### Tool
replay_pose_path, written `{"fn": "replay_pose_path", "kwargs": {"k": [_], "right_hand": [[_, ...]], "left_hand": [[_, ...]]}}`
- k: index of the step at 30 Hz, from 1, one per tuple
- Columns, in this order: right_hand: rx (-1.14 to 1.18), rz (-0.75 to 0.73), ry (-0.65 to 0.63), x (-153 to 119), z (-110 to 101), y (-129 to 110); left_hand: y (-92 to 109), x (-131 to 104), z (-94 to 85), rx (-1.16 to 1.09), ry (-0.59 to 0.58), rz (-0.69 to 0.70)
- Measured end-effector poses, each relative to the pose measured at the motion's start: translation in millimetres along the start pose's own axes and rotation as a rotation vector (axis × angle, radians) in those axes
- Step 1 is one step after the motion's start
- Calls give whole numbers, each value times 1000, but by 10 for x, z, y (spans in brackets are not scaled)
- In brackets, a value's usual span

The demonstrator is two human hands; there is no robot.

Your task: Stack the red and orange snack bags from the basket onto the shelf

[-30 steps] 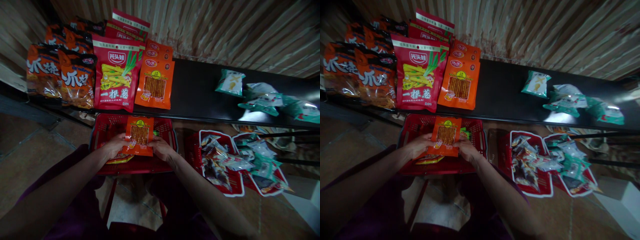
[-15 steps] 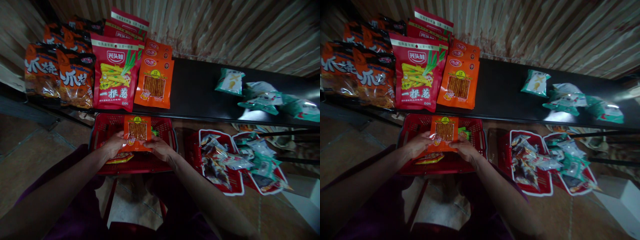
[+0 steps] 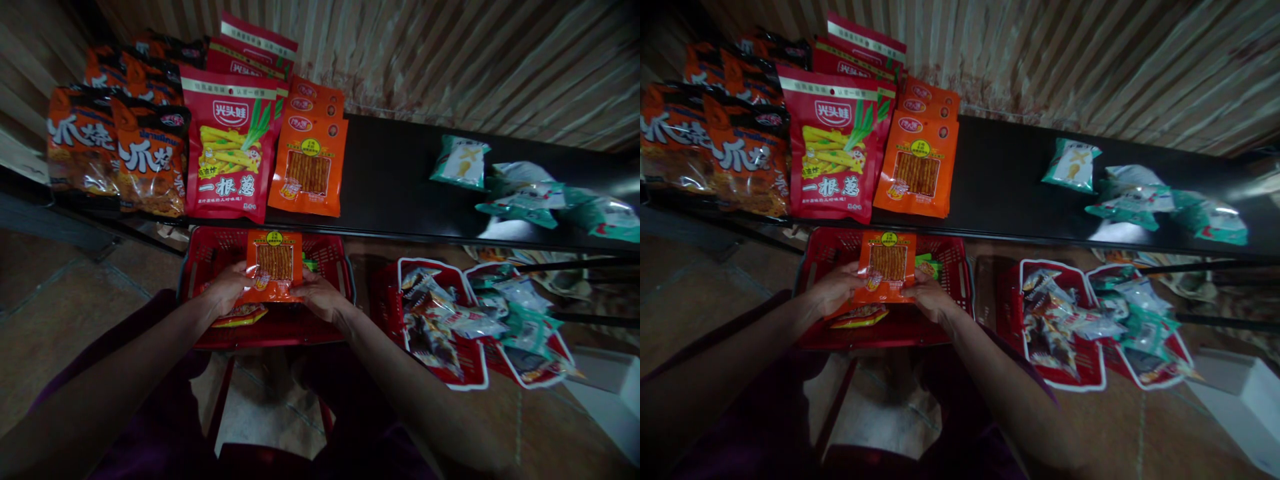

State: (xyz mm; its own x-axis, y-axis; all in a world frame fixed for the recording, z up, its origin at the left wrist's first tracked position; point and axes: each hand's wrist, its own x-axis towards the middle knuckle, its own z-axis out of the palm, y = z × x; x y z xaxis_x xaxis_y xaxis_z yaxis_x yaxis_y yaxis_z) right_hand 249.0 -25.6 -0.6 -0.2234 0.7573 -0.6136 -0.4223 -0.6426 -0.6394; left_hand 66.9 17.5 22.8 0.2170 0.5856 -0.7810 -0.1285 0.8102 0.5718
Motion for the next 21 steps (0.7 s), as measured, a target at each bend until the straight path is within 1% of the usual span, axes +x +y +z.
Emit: {"fn": "replay_pose_path", "kwargs": {"k": [7,16,21], "right_hand": [[5,14,-3,-13,13,-31],[12,-10,78,4,1,4],[-4,-19,132,5,8,2]], "left_hand": [[-4,3,12,14,6,-8],[-38,11,4,22,1,-28],[-81,23,-5,113,5,-41]]}}
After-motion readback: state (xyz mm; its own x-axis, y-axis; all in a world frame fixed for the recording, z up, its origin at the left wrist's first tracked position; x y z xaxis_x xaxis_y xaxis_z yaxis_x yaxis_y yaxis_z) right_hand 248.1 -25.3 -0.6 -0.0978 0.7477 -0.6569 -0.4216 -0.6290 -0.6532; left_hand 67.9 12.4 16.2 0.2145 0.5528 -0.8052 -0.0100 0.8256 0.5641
